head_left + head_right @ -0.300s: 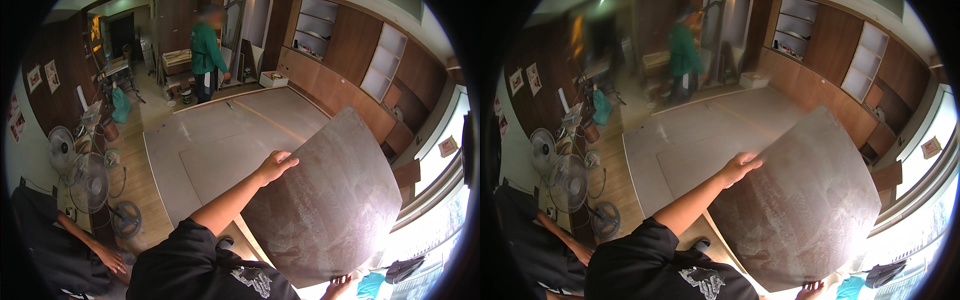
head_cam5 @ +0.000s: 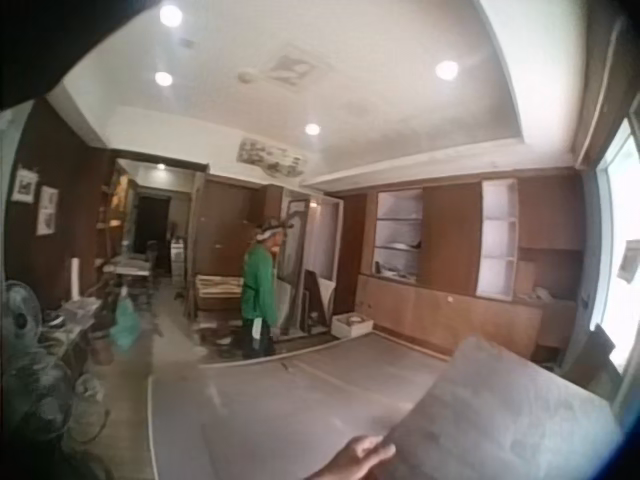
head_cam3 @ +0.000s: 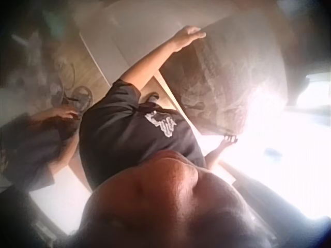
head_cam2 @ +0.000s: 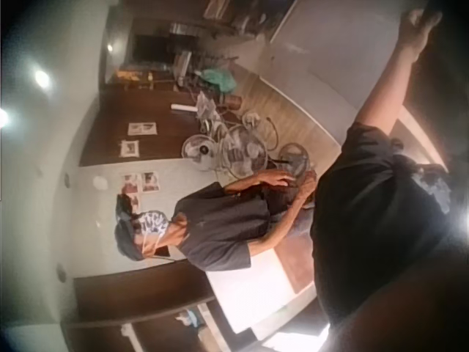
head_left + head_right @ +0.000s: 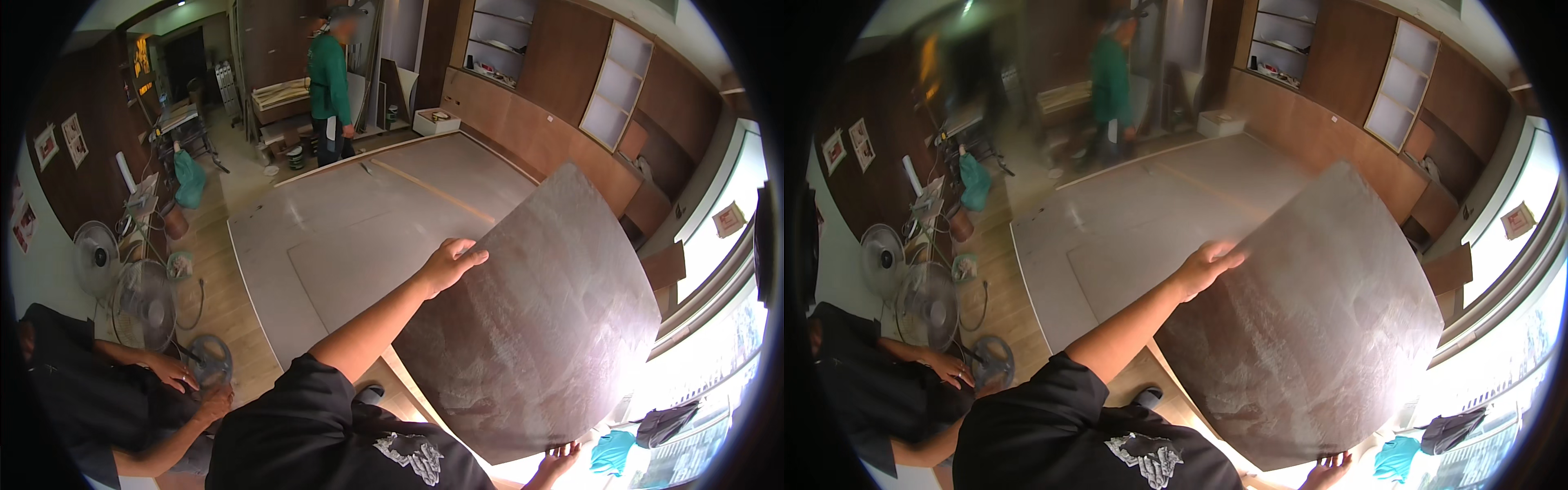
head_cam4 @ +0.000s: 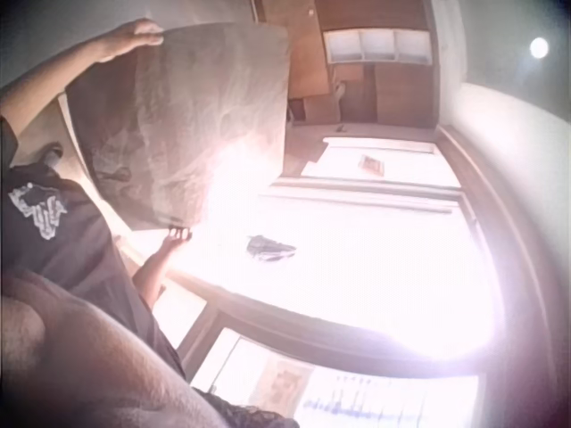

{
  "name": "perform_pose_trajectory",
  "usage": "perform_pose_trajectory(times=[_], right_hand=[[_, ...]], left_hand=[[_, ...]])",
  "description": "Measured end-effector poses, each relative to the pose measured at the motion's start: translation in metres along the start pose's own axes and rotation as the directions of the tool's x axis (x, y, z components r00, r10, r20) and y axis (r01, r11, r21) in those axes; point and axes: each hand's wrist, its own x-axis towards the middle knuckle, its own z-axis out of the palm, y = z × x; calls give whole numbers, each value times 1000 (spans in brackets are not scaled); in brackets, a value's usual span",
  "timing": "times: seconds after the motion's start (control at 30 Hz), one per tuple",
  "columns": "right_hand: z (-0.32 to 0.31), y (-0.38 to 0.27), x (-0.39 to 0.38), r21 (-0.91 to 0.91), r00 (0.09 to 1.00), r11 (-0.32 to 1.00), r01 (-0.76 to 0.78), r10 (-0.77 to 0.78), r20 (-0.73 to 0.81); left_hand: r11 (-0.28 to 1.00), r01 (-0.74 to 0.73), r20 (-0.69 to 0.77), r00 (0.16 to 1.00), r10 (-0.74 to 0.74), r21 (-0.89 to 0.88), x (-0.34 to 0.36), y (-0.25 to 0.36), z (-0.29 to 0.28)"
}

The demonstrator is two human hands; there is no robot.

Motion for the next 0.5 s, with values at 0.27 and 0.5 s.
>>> perform_pose_trajectory(times=[0.27,0.5], right_hand=[[-16,10,-11,85,999,996,-33,32,18],[-11,9,-6,155,1000,988,-13,16,-16]], left_hand=[[1000,-4,9,1000,4,0,-3,17,15],[993,56,-22,998,-58,-101,-17,32,23]])
